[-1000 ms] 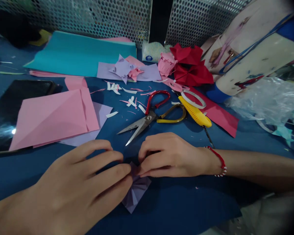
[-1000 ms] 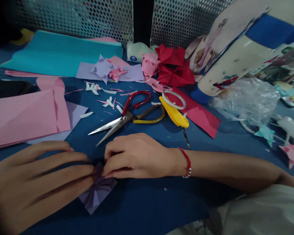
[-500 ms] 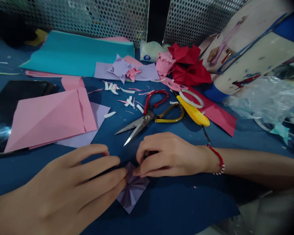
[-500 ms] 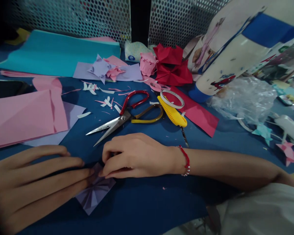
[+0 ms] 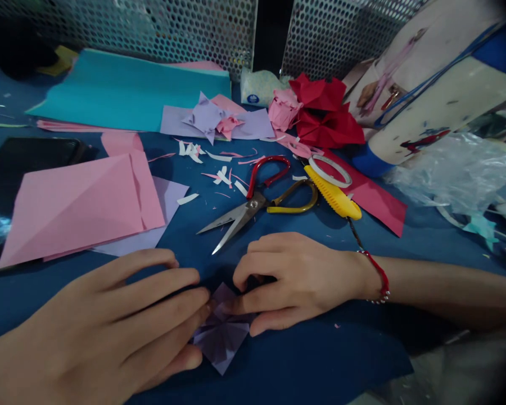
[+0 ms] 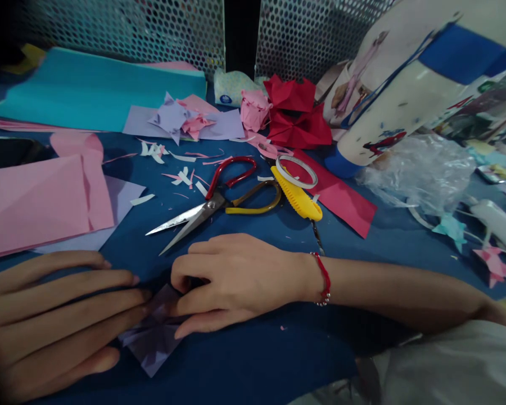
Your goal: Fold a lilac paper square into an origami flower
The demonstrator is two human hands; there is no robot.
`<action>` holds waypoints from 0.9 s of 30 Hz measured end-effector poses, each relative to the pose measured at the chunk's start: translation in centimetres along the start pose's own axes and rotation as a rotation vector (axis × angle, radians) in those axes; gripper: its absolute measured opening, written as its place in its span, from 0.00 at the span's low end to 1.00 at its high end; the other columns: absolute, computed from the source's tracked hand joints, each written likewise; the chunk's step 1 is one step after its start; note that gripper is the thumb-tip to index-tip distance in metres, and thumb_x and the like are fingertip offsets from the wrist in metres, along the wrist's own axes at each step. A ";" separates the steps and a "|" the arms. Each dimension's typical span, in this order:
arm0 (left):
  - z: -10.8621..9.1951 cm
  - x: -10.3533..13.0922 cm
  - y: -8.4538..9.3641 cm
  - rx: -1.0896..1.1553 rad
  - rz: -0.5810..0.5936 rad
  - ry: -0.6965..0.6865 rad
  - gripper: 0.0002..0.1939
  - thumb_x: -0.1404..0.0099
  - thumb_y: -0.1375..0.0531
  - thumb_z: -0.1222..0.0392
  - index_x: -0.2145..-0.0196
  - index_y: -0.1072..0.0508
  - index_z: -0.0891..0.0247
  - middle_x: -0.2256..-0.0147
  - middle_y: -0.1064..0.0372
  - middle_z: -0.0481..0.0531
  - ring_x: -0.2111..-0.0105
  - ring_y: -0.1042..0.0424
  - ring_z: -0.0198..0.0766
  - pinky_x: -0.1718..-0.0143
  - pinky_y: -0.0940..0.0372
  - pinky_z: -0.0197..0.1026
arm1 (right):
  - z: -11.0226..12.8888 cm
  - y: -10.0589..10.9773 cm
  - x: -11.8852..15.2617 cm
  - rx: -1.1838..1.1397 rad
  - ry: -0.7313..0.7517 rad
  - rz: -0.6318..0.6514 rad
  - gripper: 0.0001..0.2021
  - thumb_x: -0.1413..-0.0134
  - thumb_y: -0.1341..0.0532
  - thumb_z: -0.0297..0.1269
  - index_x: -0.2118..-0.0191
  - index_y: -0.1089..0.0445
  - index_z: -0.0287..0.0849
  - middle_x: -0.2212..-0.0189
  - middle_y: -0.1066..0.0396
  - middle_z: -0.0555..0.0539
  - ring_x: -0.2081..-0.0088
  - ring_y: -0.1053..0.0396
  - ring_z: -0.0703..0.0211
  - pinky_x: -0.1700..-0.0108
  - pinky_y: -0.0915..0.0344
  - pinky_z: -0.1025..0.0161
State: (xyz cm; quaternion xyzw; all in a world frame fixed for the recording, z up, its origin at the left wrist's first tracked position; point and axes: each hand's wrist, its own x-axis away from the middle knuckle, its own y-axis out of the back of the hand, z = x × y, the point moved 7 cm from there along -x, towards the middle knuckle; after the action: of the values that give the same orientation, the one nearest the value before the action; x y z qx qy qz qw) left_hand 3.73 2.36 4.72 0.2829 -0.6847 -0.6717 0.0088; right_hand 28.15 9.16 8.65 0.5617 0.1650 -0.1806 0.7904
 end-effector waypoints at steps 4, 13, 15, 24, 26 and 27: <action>-0.2 -1.2 0.4 -0.012 -0.009 -0.026 0.21 0.06 0.44 0.63 0.39 0.09 0.55 0.39 0.10 0.36 0.36 0.09 0.40 0.09 0.36 0.63 | 0.2 -0.1 0.2 0.024 -0.012 0.038 0.17 0.02 0.35 0.46 0.44 0.11 0.44 0.52 0.18 0.48 0.58 0.30 0.58 0.55 0.34 0.57; 0.6 -2.3 0.7 0.070 -0.151 0.065 0.18 0.07 0.44 0.65 0.46 0.13 0.54 0.45 0.11 0.38 0.41 0.11 0.33 0.06 0.43 0.48 | 0.8 -0.9 0.7 0.197 0.019 0.075 0.19 0.04 0.33 0.57 0.39 0.10 0.49 0.48 0.18 0.47 0.56 0.32 0.56 0.59 0.40 0.55; 0.6 -1.8 0.4 0.052 -0.104 0.064 0.20 0.07 0.46 0.66 0.45 0.12 0.54 0.42 0.12 0.38 0.40 0.10 0.35 0.06 0.41 0.55 | 0.7 -0.7 0.6 0.201 -0.017 0.049 0.19 0.03 0.34 0.55 0.42 0.09 0.49 0.49 0.18 0.48 0.57 0.33 0.56 0.59 0.41 0.55; 0.1 -0.3 -0.1 0.159 -0.105 0.128 0.22 0.05 0.43 0.64 0.39 0.08 0.49 0.42 0.09 0.36 0.40 0.10 0.35 0.01 0.54 0.49 | 0.1 -0.4 0.4 0.177 -0.175 0.066 0.19 0.02 0.36 0.52 0.40 0.09 0.47 0.52 0.19 0.47 0.60 0.34 0.55 0.59 0.39 0.54; -0.1 0.0 -0.3 0.173 -0.136 0.170 0.17 0.05 0.38 0.58 0.38 0.07 0.46 0.42 0.08 0.37 0.39 0.11 0.38 0.03 0.48 0.50 | 0.0 -0.2 0.3 0.163 -0.184 0.047 0.21 0.00 0.39 0.49 0.39 0.09 0.45 0.53 0.18 0.47 0.60 0.33 0.55 0.59 0.37 0.54; -0.2 0.2 -0.4 0.170 -0.140 0.178 0.16 0.06 0.36 0.55 0.37 0.07 0.44 0.41 0.08 0.38 0.38 0.11 0.41 0.04 0.46 0.51 | 0.1 -0.1 0.2 0.160 -0.181 0.049 0.21 0.00 0.40 0.48 0.38 0.09 0.44 0.53 0.17 0.48 0.60 0.32 0.56 0.59 0.36 0.54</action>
State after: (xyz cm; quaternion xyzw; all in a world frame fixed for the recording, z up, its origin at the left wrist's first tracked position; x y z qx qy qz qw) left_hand 3.81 2.10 4.30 0.3882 -0.7143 -0.5823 -0.0013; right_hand 28.26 9.05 8.46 0.6082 0.0645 -0.2238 0.7588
